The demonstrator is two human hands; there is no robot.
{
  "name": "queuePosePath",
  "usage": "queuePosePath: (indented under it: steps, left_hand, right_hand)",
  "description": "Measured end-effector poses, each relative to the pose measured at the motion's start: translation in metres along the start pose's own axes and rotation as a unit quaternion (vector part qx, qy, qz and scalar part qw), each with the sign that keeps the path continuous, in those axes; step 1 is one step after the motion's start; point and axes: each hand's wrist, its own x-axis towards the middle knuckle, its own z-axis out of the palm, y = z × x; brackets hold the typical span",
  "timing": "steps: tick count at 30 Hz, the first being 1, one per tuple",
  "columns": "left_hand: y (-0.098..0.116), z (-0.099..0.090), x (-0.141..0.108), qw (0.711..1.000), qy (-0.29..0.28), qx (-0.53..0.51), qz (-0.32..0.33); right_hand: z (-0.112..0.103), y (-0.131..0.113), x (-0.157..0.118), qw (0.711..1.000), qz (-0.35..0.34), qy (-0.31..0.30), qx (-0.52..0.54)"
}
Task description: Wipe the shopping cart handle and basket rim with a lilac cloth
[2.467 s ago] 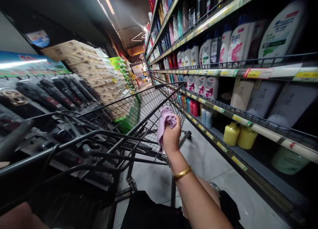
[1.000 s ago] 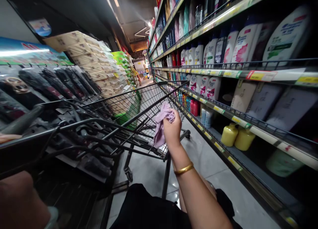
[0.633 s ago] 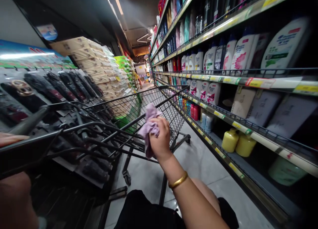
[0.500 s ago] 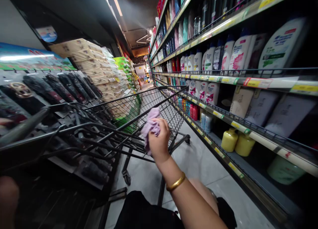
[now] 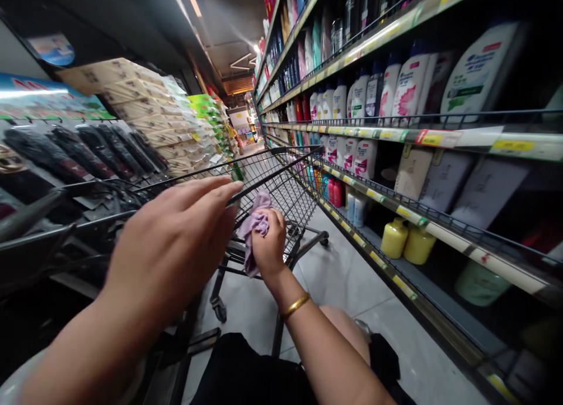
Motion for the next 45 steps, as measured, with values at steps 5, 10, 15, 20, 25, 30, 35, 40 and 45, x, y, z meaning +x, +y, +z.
queuePosePath:
  steps: [5,10,15,20,25,30,35,40,45]
  left_hand:
    - [0.002,0.032,0.039,0.982,-0.089,0.164,-0.039]
    - [0.002,0.039,0.045,0.958,-0.17,0.208,-0.101]
    - [-0.001,0.04,0.039,0.961,-0.128,0.234,-0.079]
    - [-0.002,0.042,0.042,0.949,-0.164,0.231,-0.141]
    - [-0.001,0.039,0.04,0.948,-0.156,0.233,-0.148]
    - [-0.005,0.038,0.034,0.942,-0.172,0.247,-0.151]
    - [-0.012,0.04,0.024,0.945,-0.138,0.272,-0.123]
    - [-0.016,0.039,0.015,0.952,-0.112,0.259,-0.119]
    - [-0.019,0.035,0.01,0.947,-0.121,0.28,-0.101]
  right_hand:
    - [-0.001,-0.012,0.001,0.993,-0.09,-0.074,0.017]
    - [-0.005,0.013,0.01,0.999,0.003,-0.044,-0.026]
    - [-0.004,0.0,0.01,0.999,0.002,-0.04,0.004]
    - [-0.001,-0.009,0.01,0.997,-0.019,-0.059,0.035]
    - [-0.006,0.006,0.015,0.998,0.036,-0.043,0.006]
    - [-0.004,-0.019,0.011,0.992,-0.079,-0.092,-0.03]
    - [-0.005,-0.008,0.015,0.994,-0.08,-0.077,-0.01]
    - [-0.018,0.011,0.031,0.999,0.004,0.03,-0.034]
    - [-0.017,-0.023,0.026,0.983,-0.143,-0.117,0.007]
